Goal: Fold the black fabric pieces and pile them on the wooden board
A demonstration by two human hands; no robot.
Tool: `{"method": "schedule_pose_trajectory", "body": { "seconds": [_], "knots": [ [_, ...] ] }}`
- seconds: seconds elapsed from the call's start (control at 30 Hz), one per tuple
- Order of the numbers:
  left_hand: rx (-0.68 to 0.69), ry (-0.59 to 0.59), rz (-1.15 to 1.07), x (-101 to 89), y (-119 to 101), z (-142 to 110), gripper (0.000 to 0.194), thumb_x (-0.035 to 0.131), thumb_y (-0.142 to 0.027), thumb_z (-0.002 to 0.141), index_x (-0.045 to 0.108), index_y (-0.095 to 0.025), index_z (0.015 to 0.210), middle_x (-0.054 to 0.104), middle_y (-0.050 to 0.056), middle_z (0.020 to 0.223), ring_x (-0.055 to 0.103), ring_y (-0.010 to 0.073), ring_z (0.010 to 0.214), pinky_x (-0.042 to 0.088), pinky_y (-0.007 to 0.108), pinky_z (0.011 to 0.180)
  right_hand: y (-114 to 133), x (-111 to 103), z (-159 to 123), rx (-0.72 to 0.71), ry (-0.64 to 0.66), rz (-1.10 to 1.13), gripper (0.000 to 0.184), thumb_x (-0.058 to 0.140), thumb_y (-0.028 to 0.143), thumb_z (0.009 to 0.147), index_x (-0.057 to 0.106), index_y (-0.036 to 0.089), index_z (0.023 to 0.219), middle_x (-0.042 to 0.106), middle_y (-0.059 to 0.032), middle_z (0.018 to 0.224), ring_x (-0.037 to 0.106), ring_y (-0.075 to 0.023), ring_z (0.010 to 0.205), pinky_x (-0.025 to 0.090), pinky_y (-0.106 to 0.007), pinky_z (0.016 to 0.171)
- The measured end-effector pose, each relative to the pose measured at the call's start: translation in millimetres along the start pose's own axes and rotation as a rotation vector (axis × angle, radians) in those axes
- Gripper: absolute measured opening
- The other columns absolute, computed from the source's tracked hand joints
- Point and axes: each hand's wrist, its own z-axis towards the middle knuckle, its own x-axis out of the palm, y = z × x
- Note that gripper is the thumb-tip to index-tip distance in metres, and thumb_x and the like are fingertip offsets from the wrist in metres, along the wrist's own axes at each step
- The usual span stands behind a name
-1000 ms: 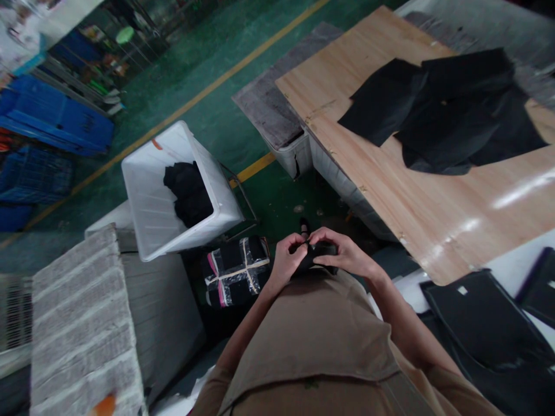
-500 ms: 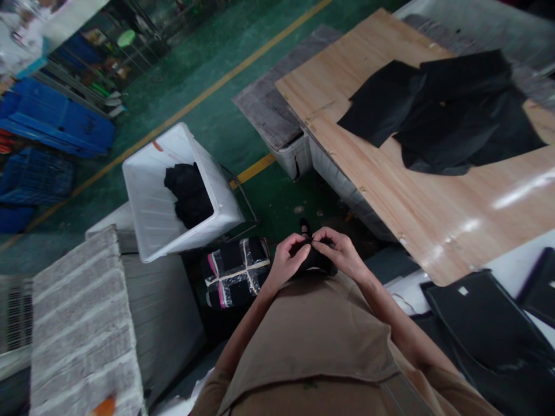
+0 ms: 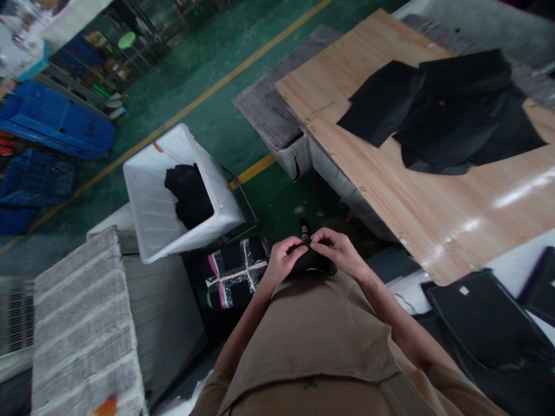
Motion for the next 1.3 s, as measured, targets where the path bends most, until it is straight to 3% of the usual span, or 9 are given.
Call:
{"method": "schedule_pose_trajectory", "body": {
  "seconds": [0.2, 0.33, 0.47, 0.67, 0.83, 1.1, 1.3],
  "knots": [
    [-0.024, 0.053, 0.059, -13.5, -11.6, 3.2, 0.030, 0.063, -0.038, 0.083, 0.057, -0.016, 0.064, 0.046, -0.003, 0.061, 0.041, 0.0108, 0.060, 0.033, 0.022, 0.057, 6.0, 6.8, 3.0, -0.090, 0.035, -0.017, 0.013, 0.066, 0.033, 0.086, 0.062, 0.021, 0.083, 0.064, -0.0022, 0.088, 0.061, -0.0199, 0.088, 0.048, -0.032, 0.082],
    [-0.068, -0.065, 0.022, -33.8, -9.5, 2.3, 0.026, 0.060, -0.036, 0.083, 0.058, -0.017, 0.065, 0.048, -0.002, 0.064, 0.043, 0.0124, 0.064, 0.035, 0.023, 0.059, -1.5, 1.2, 1.3, -0.216, -0.001, -0.088, 0.018, 0.073, 0.028, 0.080, 0.059, 0.023, 0.091, 0.061, -0.0068, 0.109, 0.060, -0.0239, 0.105, 0.046, -0.039, 0.094],
    [-0.107, -0.134, 0.006, -46.8, -3.7, -1.5, 0.027, 0.061, -0.037, 0.083, 0.059, -0.017, 0.065, 0.046, -0.002, 0.065, 0.042, 0.0124, 0.065, 0.034, 0.023, 0.059, -17.2, -4.8, -3.5, -0.255, -0.004, -0.184, 0.010, 0.067, 0.029, 0.085, 0.059, 0.023, 0.086, 0.060, -0.0092, 0.112, 0.059, -0.0247, 0.106, 0.046, -0.041, 0.093],
    [-0.149, -0.171, -0.079, -47.5, 2.9, -5.0, 0.027, 0.060, -0.039, 0.084, 0.059, -0.016, 0.069, 0.046, -0.003, 0.065, 0.040, 0.0109, 0.062, 0.032, 0.022, 0.057, -22.5, 0.8, -5.1, -0.256, -0.146, -0.130, 0.007, 0.059, 0.028, 0.090, 0.059, 0.022, 0.085, 0.059, -0.0108, 0.118, 0.056, -0.0261, 0.115, 0.042, -0.043, 0.100],
    [-0.112, -0.201, -0.039, -47.6, 1.5, -6.2, 0.031, 0.058, -0.039, 0.086, 0.054, -0.017, 0.064, 0.042, -0.003, 0.063, 0.038, 0.0108, 0.060, 0.030, 0.022, 0.056, -23.8, 7.5, -2.6, -0.197, -0.178, -0.076, 0.015, 0.054, 0.032, 0.093, 0.057, 0.022, 0.083, 0.063, -0.0088, 0.110, 0.059, -0.0244, 0.106, 0.043, -0.039, 0.094],
    [-0.072, -0.223, 0.002, -42.4, 1.7, -6.1, 0.030, 0.056, -0.036, 0.087, 0.053, -0.017, 0.064, 0.042, -0.002, 0.063, 0.037, 0.0113, 0.060, 0.031, 0.023, 0.056, -24.3, 10.6, -1.6, -0.178, -0.210, -0.045, 0.019, 0.053, 0.029, 0.093, 0.052, 0.022, 0.076, 0.064, -0.0075, 0.103, 0.060, -0.0229, 0.101, 0.043, -0.037, 0.090],
    [-0.060, -0.268, -0.027, -41.3, 6.2, -5.0, 0.030, 0.056, -0.034, 0.087, 0.049, -0.017, 0.063, 0.039, -0.003, 0.063, 0.036, 0.0110, 0.060, 0.030, 0.023, 0.056, -26.7, 10.0, -1.0, -0.222, -0.313, -0.114, 0.019, 0.062, 0.024, 0.085, 0.046, 0.023, 0.075, 0.060, -0.0090, 0.107, 0.059, -0.0250, 0.107, 0.045, -0.037, 0.088]
  ]
}}
